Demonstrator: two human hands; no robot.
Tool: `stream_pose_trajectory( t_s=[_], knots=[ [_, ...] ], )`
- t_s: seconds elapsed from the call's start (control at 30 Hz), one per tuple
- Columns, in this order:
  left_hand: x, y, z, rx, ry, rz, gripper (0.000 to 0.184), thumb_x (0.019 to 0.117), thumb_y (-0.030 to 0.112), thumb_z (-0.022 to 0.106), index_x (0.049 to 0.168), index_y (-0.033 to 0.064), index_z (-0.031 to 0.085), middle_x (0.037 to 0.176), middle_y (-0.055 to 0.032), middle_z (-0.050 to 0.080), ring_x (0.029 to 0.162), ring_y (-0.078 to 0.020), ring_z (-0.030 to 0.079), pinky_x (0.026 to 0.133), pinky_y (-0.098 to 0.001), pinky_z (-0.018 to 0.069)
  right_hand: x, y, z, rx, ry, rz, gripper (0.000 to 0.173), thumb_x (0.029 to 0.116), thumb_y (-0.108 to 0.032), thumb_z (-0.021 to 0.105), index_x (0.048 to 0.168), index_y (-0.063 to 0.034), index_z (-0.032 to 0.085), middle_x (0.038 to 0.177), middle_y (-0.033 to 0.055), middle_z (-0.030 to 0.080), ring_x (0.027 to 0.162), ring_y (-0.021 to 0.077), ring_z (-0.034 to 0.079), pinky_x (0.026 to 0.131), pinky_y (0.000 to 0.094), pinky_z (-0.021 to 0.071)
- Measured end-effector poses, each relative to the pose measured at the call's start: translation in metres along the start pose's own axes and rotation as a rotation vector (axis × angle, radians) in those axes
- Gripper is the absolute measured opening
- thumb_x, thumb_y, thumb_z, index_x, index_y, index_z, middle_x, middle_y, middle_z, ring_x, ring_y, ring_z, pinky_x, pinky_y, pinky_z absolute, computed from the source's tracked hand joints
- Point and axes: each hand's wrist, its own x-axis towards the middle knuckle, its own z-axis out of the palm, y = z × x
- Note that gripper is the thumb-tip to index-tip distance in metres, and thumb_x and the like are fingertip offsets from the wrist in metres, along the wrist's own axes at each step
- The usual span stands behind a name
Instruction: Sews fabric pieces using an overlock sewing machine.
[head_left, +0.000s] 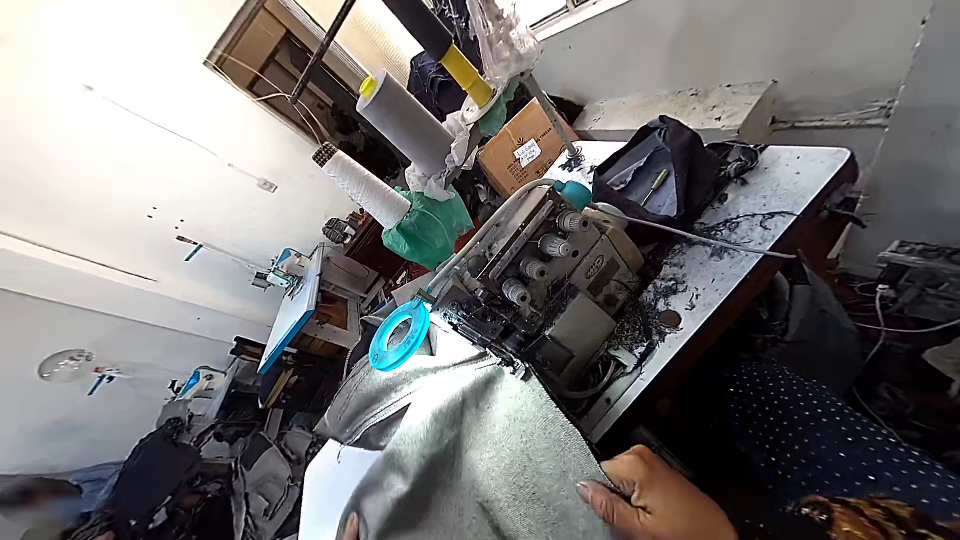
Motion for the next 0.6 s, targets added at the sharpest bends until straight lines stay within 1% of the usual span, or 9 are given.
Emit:
stream_pose_trajectory(
  t_s=[0.03,0.07,0.17,0.23,0.27,0.33,0.37,0.47,0.6],
  knots=[
    [0.012,0.0,-0.003,-0.022,-0.034,0.006,0.036,0.1078,0.007,0.026,0.095,0.0154,0.059,0.078,0.0168,0.072,0.079,0.0077,0.069,0.078,-0.0166,0.0586,0.001,0.0,0.002,0.019,0.012,0.029,0.046,0.0996,-0.021,0.056,0.06,0.0019,0.052,0.052,0.0083,0.047,0.05,0.0137,0.048,0.049,0.0322,0.036],
    [0.022,-0.001,-0.004,-0.036,-0.053,0.005,0.038,0.1078,0.007,0.025,0.096,0.0161,0.06,0.078,0.0169,0.073,0.078,0.0073,0.069,0.077,-0.0171,0.0592,0.003,0.0,0.003,0.029,0.023,0.054,0.046,0.0995,-0.022,0.056,0.059,0.0001,0.05,0.052,0.0061,0.044,0.049,0.0117,0.045,0.049,0.0308,0.0338],
    [0.04,-0.001,0.005,-0.026,-0.007,0.004,0.037,0.1085,0.009,0.025,0.097,0.0128,0.06,0.077,0.013,0.072,0.076,0.0041,0.07,0.075,-0.0195,0.0602,0.009,0.003,0.006,0.029,0.044,0.084,0.048,0.0999,-0.022,0.054,0.057,-0.0031,0.045,0.051,0.0027,0.039,0.048,0.0095,0.039,0.049,0.0294,0.0301],
    [0.049,0.001,0.012,0.002,0.027,-0.021,0.033,0.1095,0.012,0.025,0.101,0.0107,0.057,0.077,0.0116,0.071,0.076,0.0032,0.07,0.074,-0.0203,0.0605,0.016,0.005,0.007,0.033,0.059,0.105,0.048,0.1001,-0.023,0.052,0.056,-0.0058,0.042,0.051,0.0006,0.037,0.048,0.0081,0.038,0.048,0.0283,0.0296],
    [0.053,0.003,0.015,0.012,0.033,-0.038,0.031,0.1099,0.013,0.025,0.104,0.0097,0.056,0.078,0.0105,0.07,0.076,0.0025,0.069,0.073,-0.021,0.0605,0.02,0.005,0.006,0.041,0.053,0.129,0.048,0.1009,-0.024,0.051,0.057,-0.0066,0.042,0.051,0.0003,0.038,0.047,0.0081,0.04,0.048,0.0284,0.0314],
    [0.063,0.006,0.022,0.02,0.048,-0.064,0.029,0.1106,0.015,0.026,0.108,0.0092,0.054,0.08,0.0083,0.069,0.076,0.0007,0.07,0.07,-0.0224,0.0611,0.029,0.003,0.003,0.072,-0.012,0.196,0.045,0.104,-0.024,0.048,0.062,-0.0059,0.047,0.053,0.0018,0.046,0.049,0.0098,0.05,0.05,0.0296,0.0413],
    [0.068,0.005,0.025,0.016,0.063,-0.065,0.028,0.1105,0.016,0.027,0.108,0.009,0.054,0.08,0.0073,0.069,0.076,0.0001,0.07,0.07,-0.0228,0.0611,0.034,0.003,0.003,0.087,-0.038,0.224,0.045,0.1052,-0.025,0.047,0.065,-0.0058,0.048,0.054,0.0022,0.048,0.049,0.0105,0.052,0.052,0.0303,0.0432],
    [0.085,0.005,0.031,0.025,0.096,-0.034,0.024,0.1097,0.013,0.03,0.112,0.0079,0.054,0.084,0.007,0.068,0.078,0.0001,0.068,0.071,-0.0217,0.0599,0.048,0.008,0.004,0.111,-0.036,0.248,0.044,0.106,-0.026,0.045,0.066,-0.0078,0.048,0.053,-0.0004,0.048,0.049,0.0086,0.051,0.052,0.0289,0.0424],
    [0.106,0.003,0.035,0.059,0.155,-0.009,0.021,0.1082,0.012,0.036,0.119,0.0042,0.052,0.092,0.0019,0.065,0.082,-0.003,0.066,0.075,-0.0238,0.058,0.067,0.007,0.002,0.121,-0.048,0.308,0.044,0.1079,-0.025,0.044,0.069,-0.0069,0.05,0.056,-0.0004,0.047,0.05,0.0094,0.05,0.055,0.0298,0.044]
  ],
)
